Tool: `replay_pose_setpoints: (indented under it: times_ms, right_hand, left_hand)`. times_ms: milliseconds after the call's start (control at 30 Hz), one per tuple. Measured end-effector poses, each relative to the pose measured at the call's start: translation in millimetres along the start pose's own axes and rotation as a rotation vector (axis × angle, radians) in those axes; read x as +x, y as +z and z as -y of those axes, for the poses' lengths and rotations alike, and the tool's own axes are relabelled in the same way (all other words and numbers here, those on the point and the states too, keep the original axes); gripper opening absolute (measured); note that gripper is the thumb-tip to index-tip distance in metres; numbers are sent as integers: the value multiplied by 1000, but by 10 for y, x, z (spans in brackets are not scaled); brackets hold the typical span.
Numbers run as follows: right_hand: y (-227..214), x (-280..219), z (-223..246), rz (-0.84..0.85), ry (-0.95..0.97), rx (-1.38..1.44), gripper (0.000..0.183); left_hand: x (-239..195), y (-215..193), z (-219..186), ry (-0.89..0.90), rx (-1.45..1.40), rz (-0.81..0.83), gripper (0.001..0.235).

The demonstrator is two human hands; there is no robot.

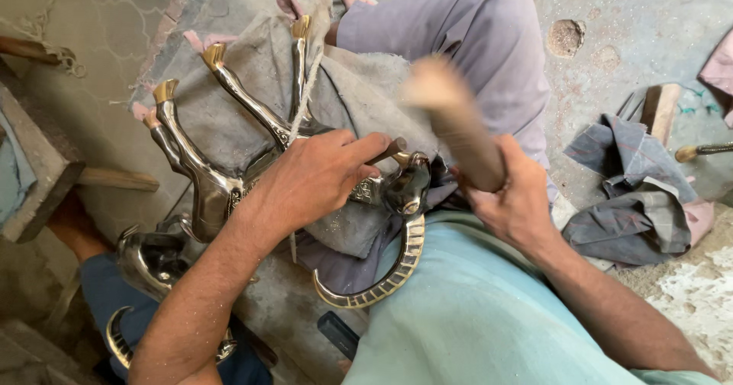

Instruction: The person uses a chisel and a wooden mallet to carve details into a silver-colored metal ram sculpture. They repeatedly strike the chisel to refine the surface and patterns on the animal's body.

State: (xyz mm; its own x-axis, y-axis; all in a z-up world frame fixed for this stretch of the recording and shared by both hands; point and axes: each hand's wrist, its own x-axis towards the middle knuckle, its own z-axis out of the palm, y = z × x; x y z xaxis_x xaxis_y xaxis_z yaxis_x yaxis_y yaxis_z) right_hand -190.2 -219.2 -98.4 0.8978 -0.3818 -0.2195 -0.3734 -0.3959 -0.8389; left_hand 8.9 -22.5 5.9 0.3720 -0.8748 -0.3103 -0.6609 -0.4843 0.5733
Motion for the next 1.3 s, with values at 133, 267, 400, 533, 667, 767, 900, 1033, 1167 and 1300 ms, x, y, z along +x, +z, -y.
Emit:
replay_pose_setpoints:
  times_ms: [133,267,400,533,667,767,900,1033,1167,1300]
  right_hand:
    - [2,-2,-13,29,15,-48,30]
    - [-15,-15,-9,-15,130,141,24]
    - [-27,13,-5,49,-25,-38,36]
    - [-21,-5,3,30,9,20,39]
    - [-22,6,23,-48,112,51,35]
    - [-56,15,22,81,-54,-99,43]
    - [-52,4,28,17,51,-6,33]
    - [-21,10,24,54,56,41,33]
    - [-41,-6,-25,84,-93,-188,37]
    - [-18,-84,-80,-66,-16,57,31]
  left_hand:
    - [-1,1,13,-10,5,15,35]
    - [-6,-4,8,-16,16,32,36]
    - [4,-10,16,-2,31,25,43]
    - [4,8,28,-37,14,53,40]
    - [-2,-9,18,-39,19,59,39]
    - [11,-13,7,-23,27,48,42]
    - [19,-26,2,-77,28,94,38]
    - [15,-29,11,-22,35,60,41]
    - [1,-23,14,-20,15,42,36]
    - [-38,-27,25,36,-64,-7,35]
